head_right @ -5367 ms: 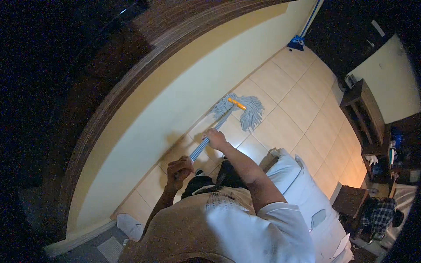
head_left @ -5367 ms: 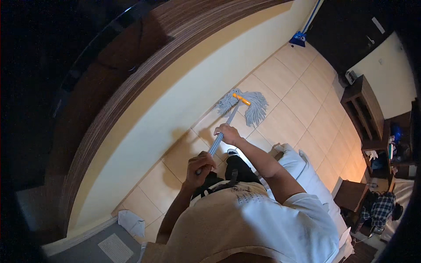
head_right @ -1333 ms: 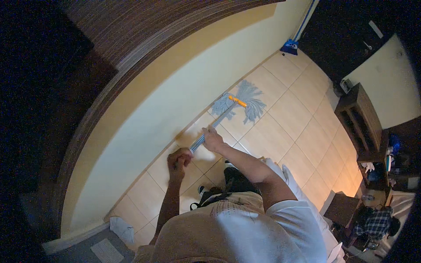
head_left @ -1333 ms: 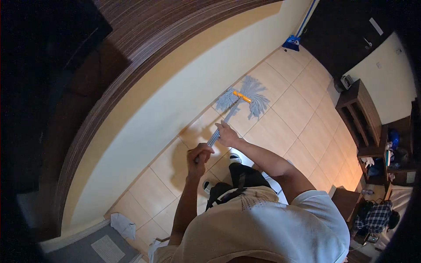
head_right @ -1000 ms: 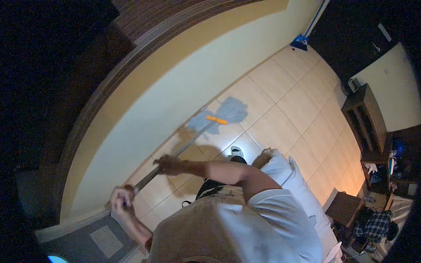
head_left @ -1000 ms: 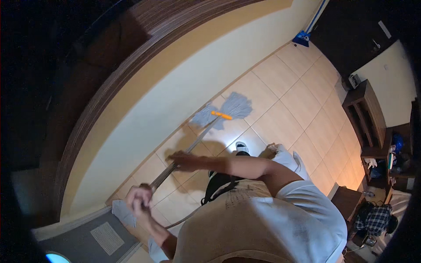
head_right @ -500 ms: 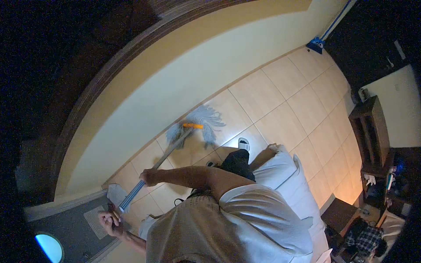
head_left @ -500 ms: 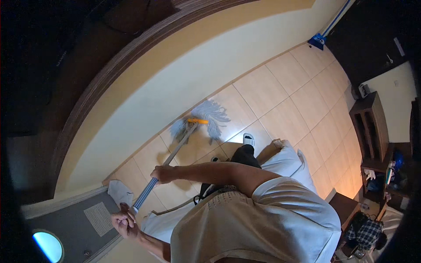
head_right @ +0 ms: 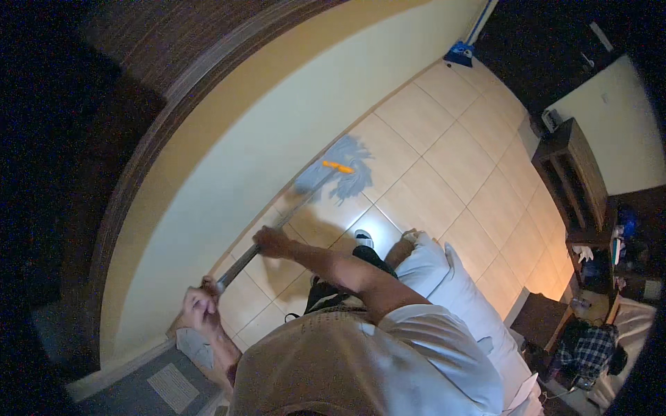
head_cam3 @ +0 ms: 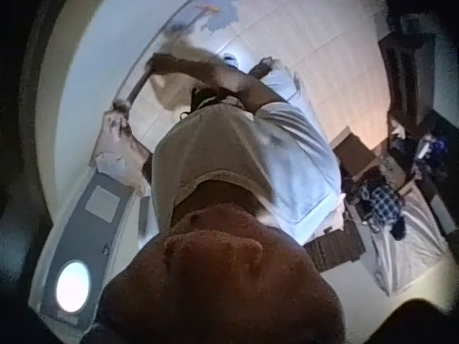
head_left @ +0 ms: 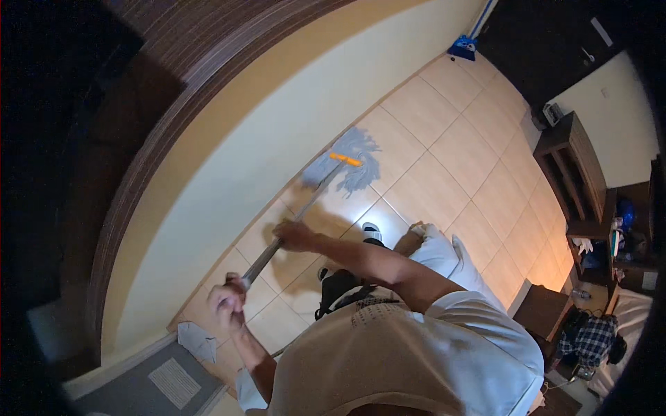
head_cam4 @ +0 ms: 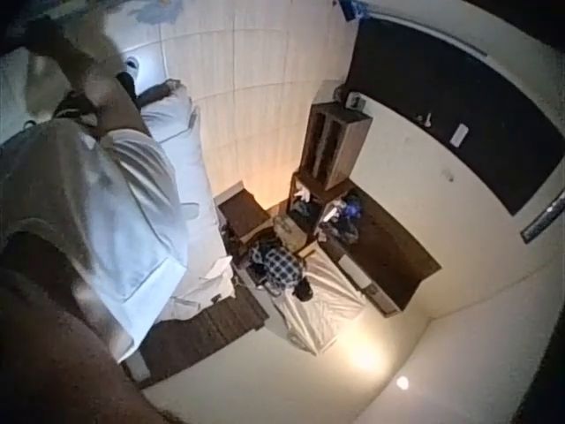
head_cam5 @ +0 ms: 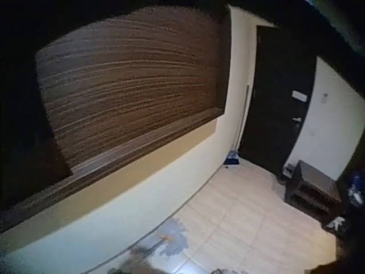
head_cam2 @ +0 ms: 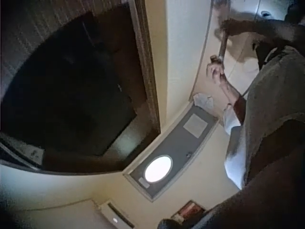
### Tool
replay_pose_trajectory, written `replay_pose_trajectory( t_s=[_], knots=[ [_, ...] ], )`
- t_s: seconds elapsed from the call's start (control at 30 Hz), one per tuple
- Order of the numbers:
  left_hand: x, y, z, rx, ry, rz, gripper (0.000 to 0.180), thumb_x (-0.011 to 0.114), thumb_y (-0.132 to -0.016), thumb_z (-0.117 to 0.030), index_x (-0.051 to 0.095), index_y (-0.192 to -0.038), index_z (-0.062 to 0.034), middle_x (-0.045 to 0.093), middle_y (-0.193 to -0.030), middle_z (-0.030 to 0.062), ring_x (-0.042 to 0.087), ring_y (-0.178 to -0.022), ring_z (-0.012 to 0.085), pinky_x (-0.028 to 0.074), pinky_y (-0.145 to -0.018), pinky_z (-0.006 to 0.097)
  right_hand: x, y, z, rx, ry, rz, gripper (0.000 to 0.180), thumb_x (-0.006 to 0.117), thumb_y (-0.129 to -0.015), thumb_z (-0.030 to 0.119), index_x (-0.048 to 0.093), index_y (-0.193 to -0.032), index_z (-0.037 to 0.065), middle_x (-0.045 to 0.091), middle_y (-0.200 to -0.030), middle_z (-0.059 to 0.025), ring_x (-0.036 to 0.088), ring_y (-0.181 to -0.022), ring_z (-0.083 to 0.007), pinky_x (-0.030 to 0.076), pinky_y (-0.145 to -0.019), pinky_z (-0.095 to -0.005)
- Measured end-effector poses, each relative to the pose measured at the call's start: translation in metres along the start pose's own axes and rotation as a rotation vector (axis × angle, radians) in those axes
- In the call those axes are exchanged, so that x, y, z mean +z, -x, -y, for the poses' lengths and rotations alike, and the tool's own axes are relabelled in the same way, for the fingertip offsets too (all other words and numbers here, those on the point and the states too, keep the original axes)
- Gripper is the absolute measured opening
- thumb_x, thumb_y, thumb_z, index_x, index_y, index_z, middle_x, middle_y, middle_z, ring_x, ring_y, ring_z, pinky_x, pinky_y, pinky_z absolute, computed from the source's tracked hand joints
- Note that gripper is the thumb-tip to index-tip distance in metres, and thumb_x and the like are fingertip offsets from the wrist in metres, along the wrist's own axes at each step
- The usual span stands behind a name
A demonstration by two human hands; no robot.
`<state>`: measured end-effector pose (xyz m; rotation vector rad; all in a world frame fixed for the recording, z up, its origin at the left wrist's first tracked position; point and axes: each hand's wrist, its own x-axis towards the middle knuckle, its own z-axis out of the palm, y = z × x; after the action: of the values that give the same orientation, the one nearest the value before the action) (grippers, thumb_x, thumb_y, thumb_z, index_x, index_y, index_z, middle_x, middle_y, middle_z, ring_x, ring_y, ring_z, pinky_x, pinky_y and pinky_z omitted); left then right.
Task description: The person is mopping the tiled floor next to a bed in a hotel room.
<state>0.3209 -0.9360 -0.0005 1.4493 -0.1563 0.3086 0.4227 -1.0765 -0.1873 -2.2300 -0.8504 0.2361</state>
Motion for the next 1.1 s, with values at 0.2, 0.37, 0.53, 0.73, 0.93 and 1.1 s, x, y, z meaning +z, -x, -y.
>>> replay_pose_trajectory(
  t_s=[0.2,0.37,0.53,0.73,0.93,1.1],
  knots=[
    [0.122,-0.042,0.073,-0.154,-0.108,0.347,0.01,0.046,-0.072,-0.009,0.046,-0.063,-0.0027,0.036,-0.047,0.002,0.034,-0.042,0.0118,0.032,-0.045,0.028,-0.09,0.092,-0.121,0.22,0.059,-0.126,0.015,0.059,-0.06,0.017,0.055,-0.071,0.006,0.054,-0.078,-0.0118,0.05,-0.078,-0.0288,0.042,-0.068,-0.0394],
    [0.215,-0.056,0.1,-0.228,0.227,0.577,0.013,0.045,-0.075,-0.009,0.052,-0.073,0.0019,0.044,-0.054,0.0032,0.035,-0.043,0.0075,0.027,-0.038,0.021,-0.146,0.172,-0.163,0.5,0.009,-0.423,0.013,0.059,-0.058,0.017,0.055,-0.061,0.005,0.054,-0.069,-0.0118,0.051,-0.071,-0.0294,0.043,-0.066,-0.0381],
    [0.234,-0.074,0.097,-0.143,0.218,0.598,0.023,0.047,-0.081,-0.019,0.053,-0.074,0.0017,0.047,-0.056,0.0037,0.035,-0.041,0.0061,0.026,-0.037,0.021,-0.148,0.176,-0.177,0.694,-0.007,-0.371,0.013,0.06,-0.058,0.016,0.054,-0.062,0.005,0.055,-0.07,-0.0119,0.051,-0.072,-0.0295,0.043,-0.066,-0.0383],
    [0.207,-0.108,0.052,-0.131,0.089,0.515,0.012,0.043,-0.066,-0.003,0.052,-0.065,0.0031,0.041,-0.047,0.0022,0.033,-0.039,0.0089,0.03,-0.042,0.023,-0.142,0.104,-0.162,0.278,0.015,-0.492,0.02,0.062,-0.054,0.014,0.049,-0.067,0.007,0.05,-0.066,-0.0097,0.049,-0.072,-0.0289,0.041,-0.062,-0.0373],
    [0.223,-0.103,0.045,0.048,-0.047,0.547,0.011,0.04,-0.063,0.003,0.051,-0.063,0.0023,0.038,-0.045,0.0024,0.034,-0.041,0.011,0.033,-0.047,0.026,-0.159,0.068,-0.171,0.225,-0.029,-0.292,0.016,0.06,-0.057,0.016,0.053,-0.069,0.006,0.053,-0.076,-0.0106,0.05,-0.076,-0.0278,0.042,-0.066,-0.0395],
    [0.219,-0.105,0.043,-0.096,-0.011,0.573,0.012,0.042,-0.073,-0.003,0.052,-0.069,0.0024,0.041,-0.049,0.0029,0.035,-0.041,0.0089,0.03,-0.041,0.022,-0.15,0.092,-0.17,0.237,-0.014,-0.408,0.026,0.062,-0.058,0.016,0.054,-0.082,0.008,0.054,-0.081,-0.0116,0.051,-0.08,-0.0271,0.042,-0.072,-0.0364]
  ],
)
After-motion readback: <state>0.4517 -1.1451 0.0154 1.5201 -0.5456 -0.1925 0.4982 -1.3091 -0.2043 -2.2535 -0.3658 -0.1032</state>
